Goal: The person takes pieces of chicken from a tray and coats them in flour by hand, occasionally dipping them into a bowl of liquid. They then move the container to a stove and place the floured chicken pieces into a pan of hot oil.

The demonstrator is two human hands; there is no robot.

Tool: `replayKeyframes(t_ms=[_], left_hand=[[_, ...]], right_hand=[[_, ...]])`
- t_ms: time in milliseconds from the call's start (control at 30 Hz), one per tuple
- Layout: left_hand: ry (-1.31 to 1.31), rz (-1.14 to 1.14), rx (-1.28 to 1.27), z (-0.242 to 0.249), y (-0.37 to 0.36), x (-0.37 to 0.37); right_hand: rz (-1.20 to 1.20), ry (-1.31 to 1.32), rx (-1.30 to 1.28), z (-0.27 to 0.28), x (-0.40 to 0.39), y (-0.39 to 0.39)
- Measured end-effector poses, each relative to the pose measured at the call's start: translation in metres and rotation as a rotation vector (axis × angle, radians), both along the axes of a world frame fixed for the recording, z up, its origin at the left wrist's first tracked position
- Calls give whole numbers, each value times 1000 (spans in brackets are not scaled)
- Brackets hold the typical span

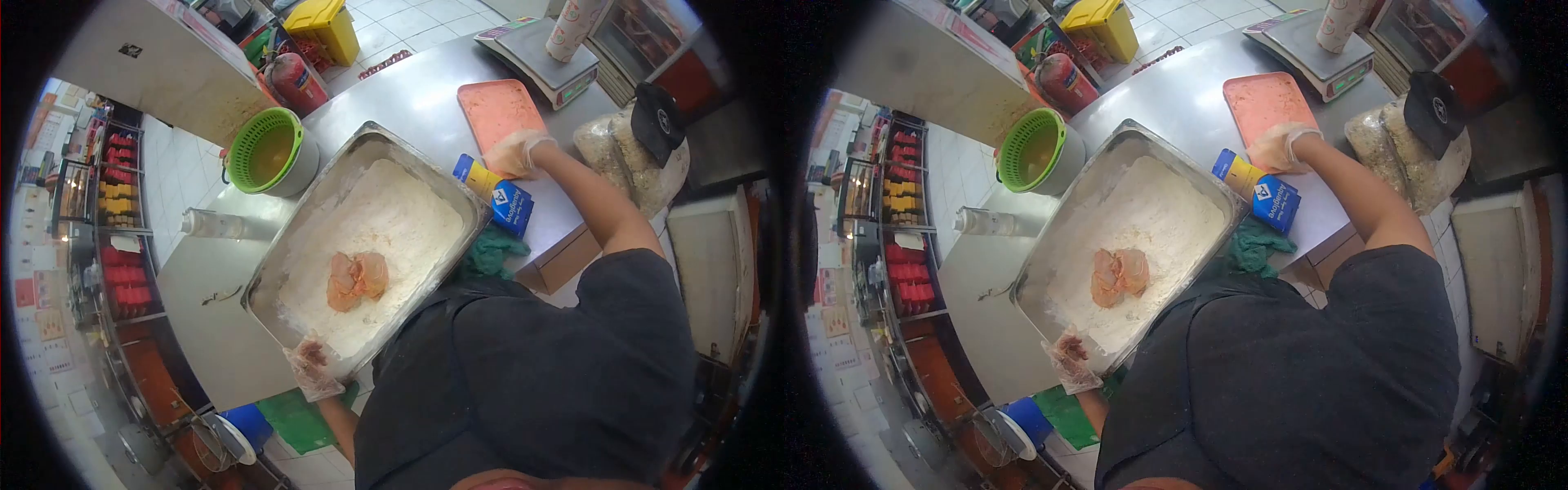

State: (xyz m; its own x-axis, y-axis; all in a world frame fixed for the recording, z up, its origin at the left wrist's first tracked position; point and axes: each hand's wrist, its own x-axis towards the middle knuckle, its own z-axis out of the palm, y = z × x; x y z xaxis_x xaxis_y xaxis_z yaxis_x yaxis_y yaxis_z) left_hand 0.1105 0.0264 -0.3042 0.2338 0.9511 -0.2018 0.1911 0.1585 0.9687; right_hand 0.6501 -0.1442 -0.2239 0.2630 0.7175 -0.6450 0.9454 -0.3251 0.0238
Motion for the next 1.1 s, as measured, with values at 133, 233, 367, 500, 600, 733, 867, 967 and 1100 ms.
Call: replayKeyframes(t_ms=[133, 233, 367, 500, 600, 733, 867, 967, 1100], left_hand=[[-62, 38, -105, -12, 6, -6], [-23, 11, -115, -8, 3, -3], [64, 17, 47, 7, -10, 0], [77, -22, 31, 32, -12, 9], [109, -4, 10, 26, -7, 11], [32, 83, -189, 14, 3, 6], [79, 22, -100, 12, 2, 4], [90, -19, -7, 18, 7, 7], [173, 9, -84, 40, 9, 32]], right_hand=[[-33, 2, 71, -15, 10, -11], [-186, 78, 220, -66, 46, -29], [-58, -50, 489, -108, 70, -39], [-140, -147, 660, -118, 86, -45], [-303, -233, 633, -103, 83, -51], [-536, -366, 495, -49, 79, -67], [-564, -299, 530, 7, 96, -70], [-566, -215, 544, 35, 107, -75], [-700, -116, 619, 102, 74, -64]])
